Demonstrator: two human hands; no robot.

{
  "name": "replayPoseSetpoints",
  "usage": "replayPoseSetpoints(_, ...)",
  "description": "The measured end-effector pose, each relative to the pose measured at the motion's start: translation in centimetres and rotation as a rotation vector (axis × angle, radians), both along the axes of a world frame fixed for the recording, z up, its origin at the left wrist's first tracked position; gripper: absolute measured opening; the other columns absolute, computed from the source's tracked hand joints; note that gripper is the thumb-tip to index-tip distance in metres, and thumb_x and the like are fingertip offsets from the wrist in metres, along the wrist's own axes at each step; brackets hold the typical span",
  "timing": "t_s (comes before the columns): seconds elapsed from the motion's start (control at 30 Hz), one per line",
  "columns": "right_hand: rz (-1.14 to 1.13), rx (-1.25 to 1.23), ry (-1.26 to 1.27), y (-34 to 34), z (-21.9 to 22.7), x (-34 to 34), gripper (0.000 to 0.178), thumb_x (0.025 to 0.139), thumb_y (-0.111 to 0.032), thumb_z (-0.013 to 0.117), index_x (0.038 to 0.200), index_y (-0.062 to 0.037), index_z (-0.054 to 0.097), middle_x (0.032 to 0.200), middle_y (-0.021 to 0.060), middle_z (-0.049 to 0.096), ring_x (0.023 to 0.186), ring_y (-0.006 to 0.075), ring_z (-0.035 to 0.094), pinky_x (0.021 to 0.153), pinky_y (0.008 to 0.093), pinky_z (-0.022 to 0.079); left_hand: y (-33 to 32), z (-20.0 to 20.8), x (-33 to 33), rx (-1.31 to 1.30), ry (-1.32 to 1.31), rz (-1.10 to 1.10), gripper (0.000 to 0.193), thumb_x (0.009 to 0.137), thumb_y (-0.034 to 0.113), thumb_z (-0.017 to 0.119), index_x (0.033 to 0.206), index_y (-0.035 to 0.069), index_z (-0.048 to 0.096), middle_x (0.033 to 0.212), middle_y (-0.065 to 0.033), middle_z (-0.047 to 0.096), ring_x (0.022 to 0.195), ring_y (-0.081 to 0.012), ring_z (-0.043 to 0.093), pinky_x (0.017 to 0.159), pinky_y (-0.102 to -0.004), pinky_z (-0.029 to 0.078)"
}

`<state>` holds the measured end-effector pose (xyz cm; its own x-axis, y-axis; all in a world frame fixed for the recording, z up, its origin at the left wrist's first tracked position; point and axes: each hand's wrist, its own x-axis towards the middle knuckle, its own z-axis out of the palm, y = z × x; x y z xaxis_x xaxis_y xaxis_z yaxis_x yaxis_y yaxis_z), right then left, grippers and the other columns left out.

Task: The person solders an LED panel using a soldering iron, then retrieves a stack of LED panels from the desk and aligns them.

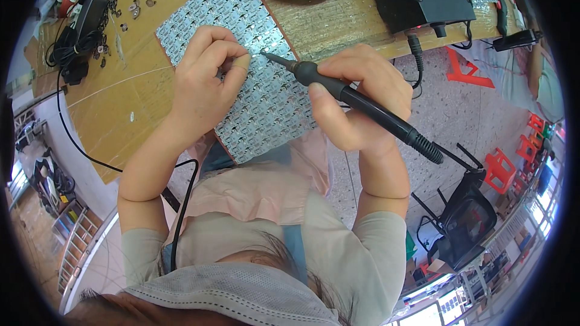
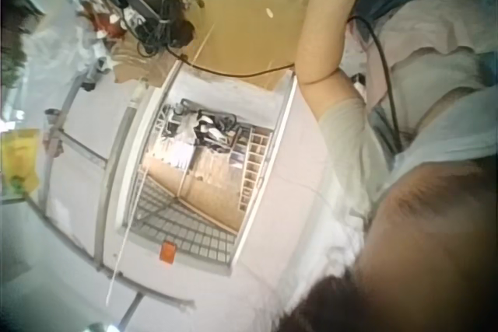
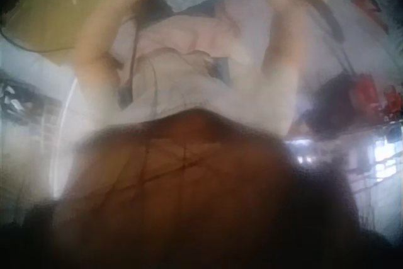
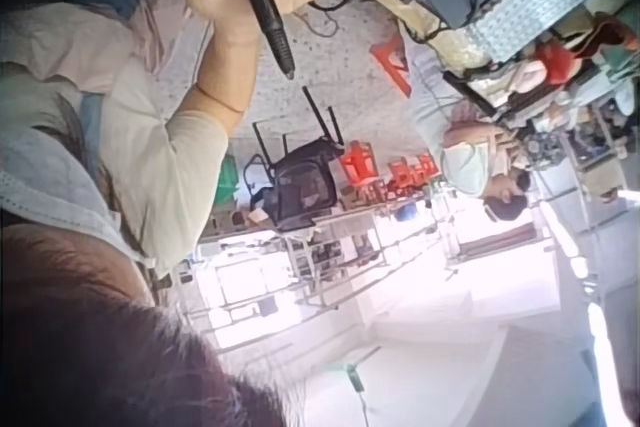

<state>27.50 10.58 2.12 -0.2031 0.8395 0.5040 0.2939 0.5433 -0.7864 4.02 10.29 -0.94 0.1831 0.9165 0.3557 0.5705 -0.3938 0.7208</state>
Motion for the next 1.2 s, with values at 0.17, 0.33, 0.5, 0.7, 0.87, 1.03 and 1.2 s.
replayPoseSetpoints(0.17,0.007,-0.073,-0.018,0.0,0.2,-0.2,0.023,0.072,-0.005,0.075,0.088,0.0069,0.065,0.08,0.0188,0.065,0.071,0.0246,0.062,0.065,0.0317,0.048,0.2,0.0,0.0,0.002,-0.002,-0.017,0.009,0.083,-0.006,0.071,0.088,-0.003,0.065,0.098,-0.0088,0.06,0.067,-0.0131,0.059,0.058,-0.0263,0.05)
replayPoseSetpoints(0.33,0.024,-0.062,-0.025,0.1,0.2,-0.2,0.023,0.071,-0.005,0.075,0.088,0.0069,0.065,0.08,0.0188,0.065,0.071,0.0244,0.061,0.065,0.0321,0.047,0.2,0.1,0.0,0.002,0.006,-0.017,0.008,0.083,-0.006,0.071,0.087,-0.003,0.064,0.097,-0.0089,0.06,0.067,-0.0133,0.058,0.058,-0.0263,0.05)
replayPoseSetpoints(0.5,0.017,0.022,0.032,0.2,0.1,0.1,0.022,0.067,-0.006,0.076,0.086,0.0012,0.067,0.072,0.0138,0.066,0.059,0.0215,0.06,0.056,0.0288,0.047,-0.3,0.7,-0.1,-0.036,-0.027,-0.015,0.009,0.082,-0.007,0.07,0.086,-0.003,0.063,0.096,-0.0104,0.058,0.068,-0.0173,0.059,0.058,-0.0284,0.05)
replayPoseSetpoints(0.7,-0.026,0.018,0.051,-1.3,0.4,1.3,0.022,0.066,-0.004,0.075,0.085,0.0027,0.067,0.072,0.0143,0.065,0.06,0.0228,0.061,0.056,0.0297,0.047,-1.6,1.3,0.0,-0.106,-0.098,-0.015,0.011,0.08,-0.008,0.069,0.085,-0.003,0.061,0.097,-0.0124,0.056,0.069,-0.0201,0.059,0.058,-0.0297,0.05)
replayPoseSetpoints(0.87,-0.026,0.025,0.065,-2.0,0.4,1.4,0.022,0.066,-0.003,0.075,0.085,0.0034,0.067,0.071,0.0143,0.065,0.061,0.023,0.062,0.055,0.0296,0.047,-2.2,0.5,0.2,0.023,-0.018,-0.037,0.011,0.079,-0.006,0.073,0.086,-0.001,0.066,0.102,-0.0114,0.061,0.082,-0.0201,0.063,0.068,-0.0291,0.052)
replayPoseSetpoints(1.03,-0.032,0.006,0.079,-2.6,0.3,1.7,0.021,0.066,-0.004,0.075,0.085,0.003,0.067,0.071,0.014,0.065,0.06,0.0222,0.061,0.054,0.0293,0.046,-2.7,-0.1,0.8,0.029,0.015,-0.032,0.013,0.078,-0.006,0.074,0.086,-0.001,0.066,0.103,-0.0126,0.06,0.087,-0.024,0.063,0.071,-0.0317,0.052)
replayPoseSetpoints(1.2,-0.049,0.016,0.062,-2.9,0.4,1.7,0.021,0.066,-0.005,0.074,0.085,0.0021,0.067,0.071,0.0138,0.065,0.059,0.0223,0.06,0.054,0.0293,0.046,-2.9,0.0,0.9,0.013,0.043,-0.038,0.013,0.077,-0.006,0.074,0.086,-0.001,0.066,0.104,-0.0124,0.06,0.086,-0.0234,0.063,0.071,-0.0309,0.052)
